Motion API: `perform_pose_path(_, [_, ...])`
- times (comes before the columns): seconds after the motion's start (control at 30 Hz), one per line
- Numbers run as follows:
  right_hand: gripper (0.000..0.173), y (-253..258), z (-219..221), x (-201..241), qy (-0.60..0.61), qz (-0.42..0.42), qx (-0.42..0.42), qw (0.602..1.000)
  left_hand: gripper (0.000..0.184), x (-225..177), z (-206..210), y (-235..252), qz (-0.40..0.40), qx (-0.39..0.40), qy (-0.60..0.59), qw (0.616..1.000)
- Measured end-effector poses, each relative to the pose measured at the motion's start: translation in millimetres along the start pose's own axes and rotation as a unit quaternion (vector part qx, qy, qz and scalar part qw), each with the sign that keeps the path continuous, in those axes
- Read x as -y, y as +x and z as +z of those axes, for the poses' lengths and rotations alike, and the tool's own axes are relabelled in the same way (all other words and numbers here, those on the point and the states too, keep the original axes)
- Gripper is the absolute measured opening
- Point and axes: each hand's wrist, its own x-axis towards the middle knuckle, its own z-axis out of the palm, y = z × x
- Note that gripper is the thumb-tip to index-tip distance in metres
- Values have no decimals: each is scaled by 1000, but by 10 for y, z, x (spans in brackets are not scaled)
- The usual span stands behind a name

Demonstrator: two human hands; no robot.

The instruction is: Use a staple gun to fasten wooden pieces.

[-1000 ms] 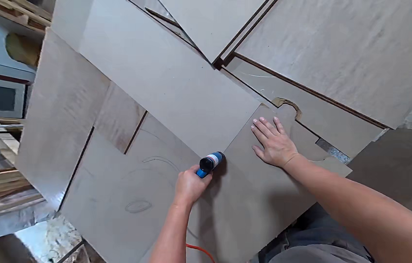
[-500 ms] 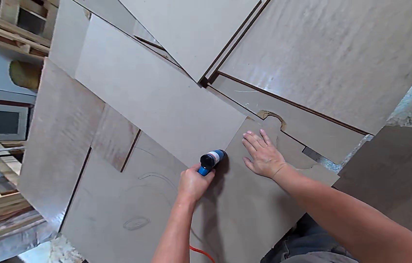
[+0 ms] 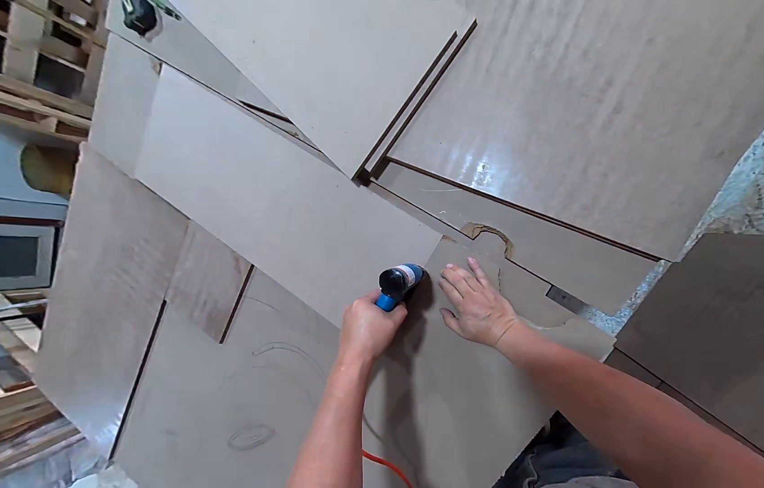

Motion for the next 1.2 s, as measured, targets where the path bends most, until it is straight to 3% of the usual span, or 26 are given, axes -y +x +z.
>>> perform_pose_path(0.53, [53, 3, -18, -1, 10, -6, -9, 1000, 18, -558, -33, 167, 9, -12, -3, 1000])
perform_pose_path(0.7, [53, 12, -33, -10, 8, -4, -6, 1000, 18, -639, -88, 288, -9, 21, -16, 1000])
perform_pose_path(0.8, [56, 11, -15, 3, 11, -5, 7, 1000, 29, -506, -344, 175, -10, -44, -137, 990])
perform_pose_path(0.9, [54, 2, -29, -20, 14, -6, 15, 1000, 37, -192, -1012, -506, 75, -186, -377, 904])
perform_pose_path(1.03, [60, 26, -85, 8, 5, 0, 48, 999, 50, 718, -1807, -2085, 245, -353, -461, 776])
perform_pose_path(1.13, [65, 45, -149, 64, -33, -8, 67, 997, 40, 1130, -1732, -3315, 261, -400, -484, 733])
perform_pose_path(1.2, [66, 47, -145, 93, -49, -31, 45, 997, 39, 1403, -1339, -3983, 216, -437, -487, 724])
